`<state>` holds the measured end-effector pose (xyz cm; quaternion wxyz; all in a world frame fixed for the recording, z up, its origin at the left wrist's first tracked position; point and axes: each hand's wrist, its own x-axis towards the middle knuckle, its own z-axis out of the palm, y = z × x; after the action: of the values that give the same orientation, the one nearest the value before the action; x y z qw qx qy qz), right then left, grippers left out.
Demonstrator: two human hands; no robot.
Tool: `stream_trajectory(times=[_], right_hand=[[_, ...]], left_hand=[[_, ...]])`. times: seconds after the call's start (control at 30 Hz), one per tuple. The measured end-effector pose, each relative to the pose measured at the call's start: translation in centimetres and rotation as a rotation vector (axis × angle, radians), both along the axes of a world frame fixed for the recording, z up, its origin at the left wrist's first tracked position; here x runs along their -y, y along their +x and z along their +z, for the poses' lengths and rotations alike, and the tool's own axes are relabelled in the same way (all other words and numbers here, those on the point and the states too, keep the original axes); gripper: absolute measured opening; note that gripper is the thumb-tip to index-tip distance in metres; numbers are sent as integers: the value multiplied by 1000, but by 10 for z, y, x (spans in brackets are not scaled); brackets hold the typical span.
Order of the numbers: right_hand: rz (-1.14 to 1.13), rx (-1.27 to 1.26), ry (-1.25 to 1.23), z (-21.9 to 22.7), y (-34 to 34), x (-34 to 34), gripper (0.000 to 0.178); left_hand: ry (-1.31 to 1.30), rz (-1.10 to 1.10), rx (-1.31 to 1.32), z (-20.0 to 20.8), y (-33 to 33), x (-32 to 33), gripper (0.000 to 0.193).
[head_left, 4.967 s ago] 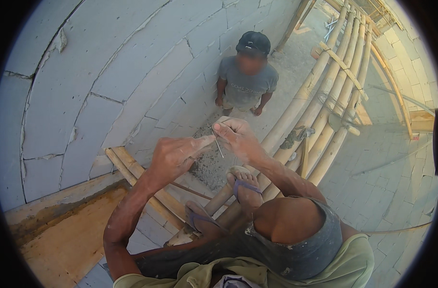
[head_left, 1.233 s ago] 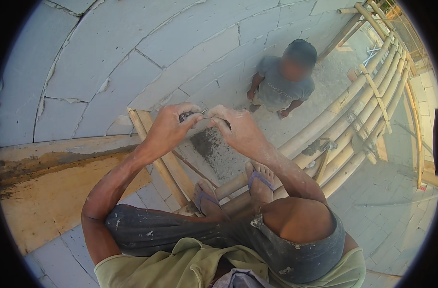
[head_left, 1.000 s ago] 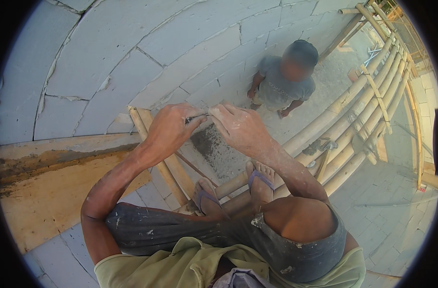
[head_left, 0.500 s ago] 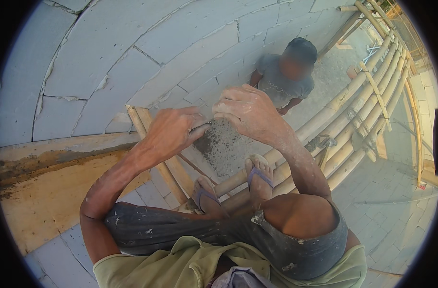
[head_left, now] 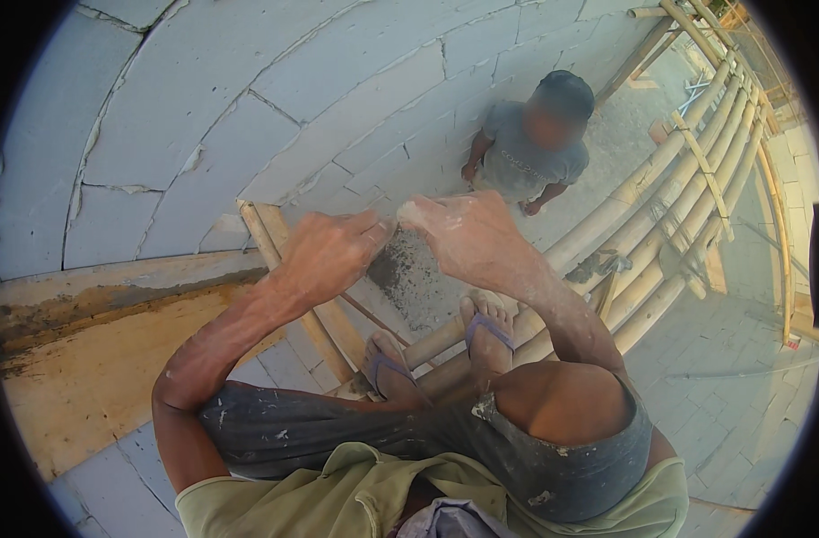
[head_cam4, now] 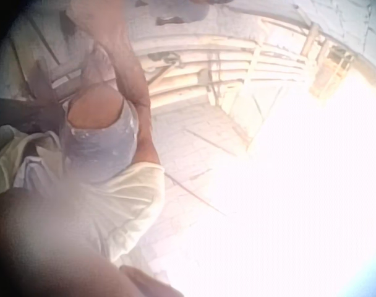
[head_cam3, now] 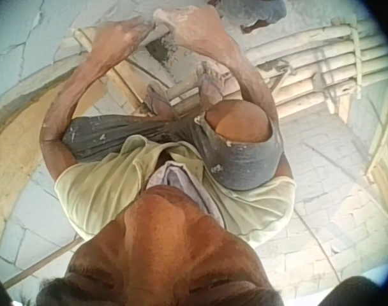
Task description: The person receives wire and nails from another worker below, ties the wire around a nail by hand, and drives the nail into a wooden board on top of a concrete wall using a hammer.
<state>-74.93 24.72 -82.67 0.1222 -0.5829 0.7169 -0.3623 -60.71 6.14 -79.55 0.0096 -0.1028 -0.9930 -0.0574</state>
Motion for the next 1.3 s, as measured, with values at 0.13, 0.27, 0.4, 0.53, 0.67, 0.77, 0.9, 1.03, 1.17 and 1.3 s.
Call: stream_trajectory(times=[0.13,0.27,0.4,0.53,0.67,0.77,0.9,1.03,1.17,1.3], right_hand=[[-24,246,43,-28,-20,6,28],[109,637,43,-30,14,1,36],[135,679,25,-26,4,4,35],[-98,472,-226,-31,16,18,29],[-47,791,-389,-36,26,30,33],[-120,657,-238,-40,24,31,36],[-124,567,-158,-37,15,25,33],[-102,628,-60,-41,17,25,33],[-103,707,-60,-50,9,20,36],[-4,782,-37,-42,4,19,37]], left_hand=[[32,-42,-97,12,-14,0,35],[94,81,-132,2,-7,11,33],[386,300,-158,-4,-8,1,16],[611,514,-64,-6,-18,-4,13],[686,511,-53,-9,-20,-12,14],[903,587,35,-10,-20,-11,16],[945,656,218,2,-22,-6,18],[878,633,291,17,-18,-10,20],[802,486,320,30,-21,-11,23],[633,202,144,18,-15,0,25]])
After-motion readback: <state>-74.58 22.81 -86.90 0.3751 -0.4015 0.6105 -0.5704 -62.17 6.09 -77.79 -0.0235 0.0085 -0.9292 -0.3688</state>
